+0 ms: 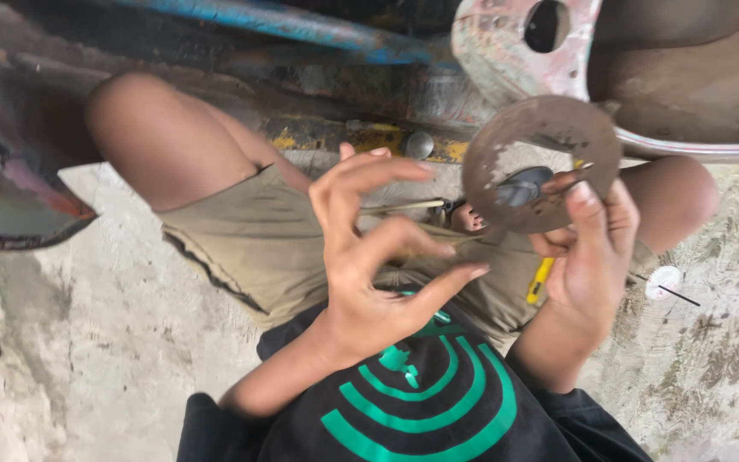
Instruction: The person scrubs a circular metal part attached to a motorcycle frame using a wire brush. They then remove the part, inspect it, and continue scrubbing the surface and edges of the metal piece.
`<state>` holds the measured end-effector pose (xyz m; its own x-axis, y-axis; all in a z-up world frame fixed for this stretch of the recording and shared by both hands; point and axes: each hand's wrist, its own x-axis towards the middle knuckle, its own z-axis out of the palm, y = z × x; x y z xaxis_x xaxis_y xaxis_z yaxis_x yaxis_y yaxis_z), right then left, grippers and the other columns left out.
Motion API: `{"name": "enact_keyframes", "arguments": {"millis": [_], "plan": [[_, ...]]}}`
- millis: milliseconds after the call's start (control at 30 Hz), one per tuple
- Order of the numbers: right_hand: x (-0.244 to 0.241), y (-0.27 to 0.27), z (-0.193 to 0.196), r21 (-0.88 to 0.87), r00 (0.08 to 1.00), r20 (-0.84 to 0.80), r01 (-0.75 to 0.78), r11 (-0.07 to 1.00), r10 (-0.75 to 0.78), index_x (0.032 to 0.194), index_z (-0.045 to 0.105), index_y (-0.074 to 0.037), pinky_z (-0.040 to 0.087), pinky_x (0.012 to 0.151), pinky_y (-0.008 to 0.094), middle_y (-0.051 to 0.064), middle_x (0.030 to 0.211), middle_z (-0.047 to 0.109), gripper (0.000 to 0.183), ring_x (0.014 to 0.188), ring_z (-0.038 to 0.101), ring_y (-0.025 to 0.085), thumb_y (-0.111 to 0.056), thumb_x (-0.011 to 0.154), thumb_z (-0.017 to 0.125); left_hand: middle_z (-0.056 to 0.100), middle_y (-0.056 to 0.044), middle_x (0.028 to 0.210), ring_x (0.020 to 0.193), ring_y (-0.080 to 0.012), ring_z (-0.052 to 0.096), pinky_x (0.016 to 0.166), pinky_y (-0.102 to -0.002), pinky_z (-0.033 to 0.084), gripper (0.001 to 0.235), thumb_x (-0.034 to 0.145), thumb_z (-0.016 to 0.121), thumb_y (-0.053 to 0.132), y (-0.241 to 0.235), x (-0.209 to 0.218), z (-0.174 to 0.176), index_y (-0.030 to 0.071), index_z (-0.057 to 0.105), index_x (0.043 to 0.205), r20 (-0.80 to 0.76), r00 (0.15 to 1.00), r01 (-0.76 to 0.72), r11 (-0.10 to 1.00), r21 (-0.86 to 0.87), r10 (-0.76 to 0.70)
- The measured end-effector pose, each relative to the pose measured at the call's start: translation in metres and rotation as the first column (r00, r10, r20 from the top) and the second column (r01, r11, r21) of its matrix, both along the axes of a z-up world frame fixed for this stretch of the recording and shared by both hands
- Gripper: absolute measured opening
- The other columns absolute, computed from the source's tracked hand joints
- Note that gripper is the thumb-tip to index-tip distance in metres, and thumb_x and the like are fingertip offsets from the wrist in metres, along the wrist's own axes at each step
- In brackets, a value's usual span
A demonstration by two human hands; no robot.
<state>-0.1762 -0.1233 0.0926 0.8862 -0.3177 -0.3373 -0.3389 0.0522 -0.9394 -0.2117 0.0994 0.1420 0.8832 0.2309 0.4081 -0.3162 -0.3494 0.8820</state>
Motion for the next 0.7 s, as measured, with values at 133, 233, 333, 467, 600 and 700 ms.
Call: {"name": "enact_keyframes", "arguments": {"millis": [133, 233, 333, 467, 600, 700], "plan": [[-0.008, 0.001, -0.003, -0.022, 0.995, 0.018, -0.095, 0.995, 0.095, 0.11, 0.067, -0.01, 0.051, 0.038, 0.014, 0.006, 0.096, 0.074, 0.028, 0.05, 0.061, 0.005, -0.033, 0.095, 0.071, 0.045, -0.013, 0.142, 0.134, -0.025, 0.052, 0.123, -0.045, 0.045, 0.048, 0.094, 0.072, 0.034, -0.004, 0.005, -0.015, 0.01, 0.047, 0.128, -0.177, 0.952, 0.13, 0.857, -0.499, -0.248], [-0.01, 0.004, -0.002, 0.035, 0.989, 0.001, -0.149, 0.988, 0.149, 0.105, 0.067, -0.005, 0.044, 0.036, 0.014, 0.01, 0.092, 0.073, 0.024, 0.052, 0.061, 0.007, -0.027, 0.097, 0.069, 0.048, -0.012, 0.145, 0.124, -0.0171, 0.056, 0.107, -0.034, 0.054, 0.061, 0.097, 0.071, 0.023, -0.012, 0.009, -0.027, 0.009, 0.036, 0.145, -0.215, 0.905, 0.124, 0.713, -0.69, -0.367], [-0.011, 0.009, -0.001, 0.136, 0.979, 0.039, -0.203, 0.97, 0.199, 0.102, 0.065, 0.001, 0.028, 0.037, 0.017, 0.012, 0.09, 0.071, 0.025, 0.049, 0.044, 0.004, -0.024, 0.098, 0.068, 0.05, -0.013, 0.139, 0.115, -0.014, 0.059, 0.09, -0.026, 0.06, 0.063, 0.095, 0.072, 0.014, -0.018, 0.013, -0.034, 0.009, 0.035, 0.146, -0.232, 0.874, 0.117, 0.649, -0.751, -0.426], [-0.008, 0.013, -0.001, 0.218, 0.96, 0.102, -0.276, 0.936, 0.26, 0.099, 0.067, 0.003, 0.017, 0.041, 0.02, 0.005, 0.069, 0.056, 0.026, 0.048, 0.023, 0.002, -0.023, 0.098, 0.068, 0.06, -0.015, 0.126, 0.116, -0.0191, 0.064, 0.09, -0.029, 0.065, 0.048, 0.096, 0.07, 0.003, -0.02, 0.016, -0.039, 0.001, 0.047, 0.138, -0.232, 0.89, 0.079, 0.632, -0.771, -0.394], [-0.007, 0.007, -0.008, 0.21, 0.94, 0.123, -0.337, 0.918, 0.318, 0.103, 0.067, 0.003, 0.017, 0.044, 0.022, 0.011, 0.079, 0.061, 0.027, 0.049, 0.024, 0.005, -0.024, 0.1, 0.067, 0.062, -0.015, 0.129, 0.112, -0.0192, 0.065, 0.092, -0.028, 0.064, 0.046, 0.095, 0.072, 0.0, -0.015, 0.023, -0.037, -0.003, 0.053, 0.137, -0.265, 0.902, 0.058, 0.703, -0.709, -0.342], [-0.002, -0.001, -0.011, 0.058, 0.877, 0.131, -0.473, 0.879, 0.463, 0.12, 0.067, 0.003, 0.027, 0.048, 0.022, 0.007, 0.093, 0.07, 0.055, 0.054, 0.034, 0.006, -0.047, 0.099, 0.063, 0.065, -0.017, 0.123, 0.109, -0.0206, 0.067, 0.092, -0.031, 0.067, 0.045, 0.094, 0.071, -0.003, -0.009, 0.035, -0.037, -0.005, 0.054, 0.136, -0.266, 0.91, 0.066, 0.745, -0.664, -0.318]]}}
